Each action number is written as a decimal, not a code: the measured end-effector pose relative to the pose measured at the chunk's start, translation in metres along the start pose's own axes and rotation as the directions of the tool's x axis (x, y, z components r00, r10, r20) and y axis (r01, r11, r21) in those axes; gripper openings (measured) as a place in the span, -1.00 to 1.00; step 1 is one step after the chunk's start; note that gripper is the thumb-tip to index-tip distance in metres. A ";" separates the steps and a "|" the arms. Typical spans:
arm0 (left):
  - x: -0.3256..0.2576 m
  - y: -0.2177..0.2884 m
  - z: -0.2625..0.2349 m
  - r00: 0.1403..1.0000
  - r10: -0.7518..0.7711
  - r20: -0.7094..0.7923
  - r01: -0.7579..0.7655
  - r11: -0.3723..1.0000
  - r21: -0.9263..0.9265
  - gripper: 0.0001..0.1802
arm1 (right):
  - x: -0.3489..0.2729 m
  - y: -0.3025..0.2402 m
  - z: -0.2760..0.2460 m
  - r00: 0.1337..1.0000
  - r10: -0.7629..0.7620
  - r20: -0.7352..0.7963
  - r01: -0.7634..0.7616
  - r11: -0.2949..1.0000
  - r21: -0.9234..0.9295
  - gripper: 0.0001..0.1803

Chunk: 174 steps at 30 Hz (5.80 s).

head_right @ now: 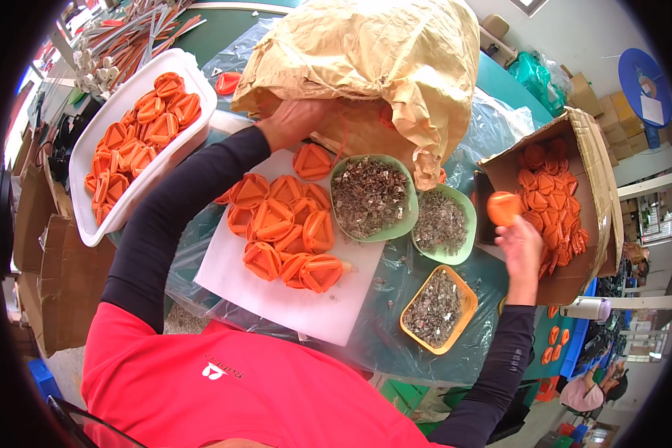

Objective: The person assembles small orange plastic triangular components with metal pins by hand.

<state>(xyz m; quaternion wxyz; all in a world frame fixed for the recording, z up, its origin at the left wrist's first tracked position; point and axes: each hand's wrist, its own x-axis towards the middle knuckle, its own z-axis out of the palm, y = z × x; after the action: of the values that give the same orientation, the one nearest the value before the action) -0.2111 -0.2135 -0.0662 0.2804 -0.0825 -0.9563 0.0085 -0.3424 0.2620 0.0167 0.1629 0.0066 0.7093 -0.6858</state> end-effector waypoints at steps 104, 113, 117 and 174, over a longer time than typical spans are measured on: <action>-0.064 0.079 -0.118 0.792 -0.251 0.557 0.381 -0.510 -0.771 -0.78 | -0.099 0.009 0.250 0.767 -0.165 0.620 0.205 0.979 0.008 -0.63; -0.057 0.029 -0.116 0.948 -0.205 0.245 0.302 0.825 -0.477 -0.88 | -0.054 0.005 0.236 0.853 -0.115 0.509 0.244 0.950 -0.194 -0.68; -0.023 0.025 -0.056 0.957 -0.279 0.075 0.285 0.870 -0.401 -0.89 | -0.028 0.027 0.252 0.812 -0.316 0.491 0.555 0.679 -0.481 -0.76; -0.034 0.025 -0.073 0.809 -0.418 0.413 0.586 0.535 -0.608 -0.84 | 0.026 -0.023 0.006 0.998 -0.070 0.009 0.070 0.995 -0.076 -0.74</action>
<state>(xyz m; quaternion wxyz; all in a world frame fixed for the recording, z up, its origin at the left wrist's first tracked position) -0.1395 -0.1964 -0.0249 0.1101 0.0973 -0.8890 -0.4337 -0.3711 0.2492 0.0323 0.1410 -0.0265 0.7343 -0.6635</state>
